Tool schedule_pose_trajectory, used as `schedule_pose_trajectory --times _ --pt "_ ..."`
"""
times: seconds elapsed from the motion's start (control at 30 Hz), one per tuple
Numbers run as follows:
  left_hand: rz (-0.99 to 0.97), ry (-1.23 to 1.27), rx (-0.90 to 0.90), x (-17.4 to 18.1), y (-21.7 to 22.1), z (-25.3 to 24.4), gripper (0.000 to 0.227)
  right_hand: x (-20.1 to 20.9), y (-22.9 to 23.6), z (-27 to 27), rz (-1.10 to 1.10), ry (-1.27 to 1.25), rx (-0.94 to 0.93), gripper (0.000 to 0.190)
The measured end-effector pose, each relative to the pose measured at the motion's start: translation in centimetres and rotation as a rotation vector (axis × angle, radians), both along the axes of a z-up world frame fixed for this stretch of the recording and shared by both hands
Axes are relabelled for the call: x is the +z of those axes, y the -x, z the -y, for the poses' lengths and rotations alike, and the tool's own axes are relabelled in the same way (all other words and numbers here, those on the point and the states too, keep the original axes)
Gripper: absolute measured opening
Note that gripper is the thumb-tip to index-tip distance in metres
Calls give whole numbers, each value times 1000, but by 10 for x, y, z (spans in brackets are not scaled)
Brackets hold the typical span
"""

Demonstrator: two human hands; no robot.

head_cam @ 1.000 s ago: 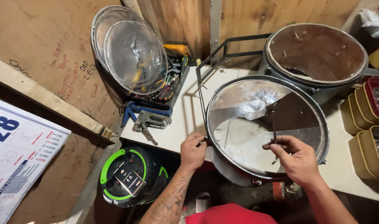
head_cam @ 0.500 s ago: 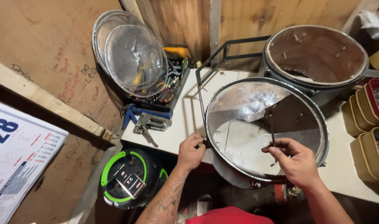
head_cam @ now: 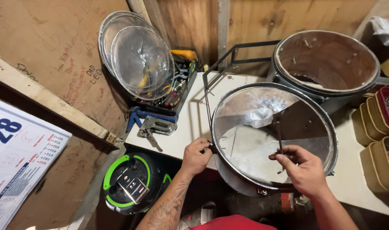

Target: The person uses a metal tool to tighten the tension rods on the rim of a drum shell containing a white drumhead. They systematically work around the drum, adjusting the hardware to secure the head in place.

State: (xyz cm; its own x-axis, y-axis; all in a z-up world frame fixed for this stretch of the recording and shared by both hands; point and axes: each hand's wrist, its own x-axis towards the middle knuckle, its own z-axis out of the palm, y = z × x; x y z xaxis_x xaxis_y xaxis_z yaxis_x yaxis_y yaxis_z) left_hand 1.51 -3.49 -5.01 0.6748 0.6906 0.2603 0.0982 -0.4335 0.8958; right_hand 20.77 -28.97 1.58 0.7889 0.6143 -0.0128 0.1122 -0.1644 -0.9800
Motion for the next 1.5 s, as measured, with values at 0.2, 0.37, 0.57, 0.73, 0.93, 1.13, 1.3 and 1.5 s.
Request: schedule_pose_trajectory --times 0.2,0.37,0.57,0.73,0.93,1.13,1.3,1.5 --pt "42 -195 19 -23 -5 -12 29 -8 -3 0 19 -50 13 14" --pt "8 -108 -2 -14 -3 -10 20 -4 0 1 -2 -44 1 17" --pt "-101 -67 -29 -7 0 -12 24 -2 -2 0 -4 -47 -4 15" --pt "-219 6 26 5 4 -7 40 -1 -1 1 -23 -46 -2 15" --pt "-147 57 -42 12 6 -5 24 -3 -2 1 -31 -53 2 16" --pt "-58 -65 -48 -20 4 -7 24 -3 -2 1 -52 -38 -8 17" --pt "-73 64 2 -16 7 -6 30 -8 -4 1 -50 -60 3 16" --pt "17 45 23 -30 3 -7 21 -9 -4 2 -40 -79 11 15"
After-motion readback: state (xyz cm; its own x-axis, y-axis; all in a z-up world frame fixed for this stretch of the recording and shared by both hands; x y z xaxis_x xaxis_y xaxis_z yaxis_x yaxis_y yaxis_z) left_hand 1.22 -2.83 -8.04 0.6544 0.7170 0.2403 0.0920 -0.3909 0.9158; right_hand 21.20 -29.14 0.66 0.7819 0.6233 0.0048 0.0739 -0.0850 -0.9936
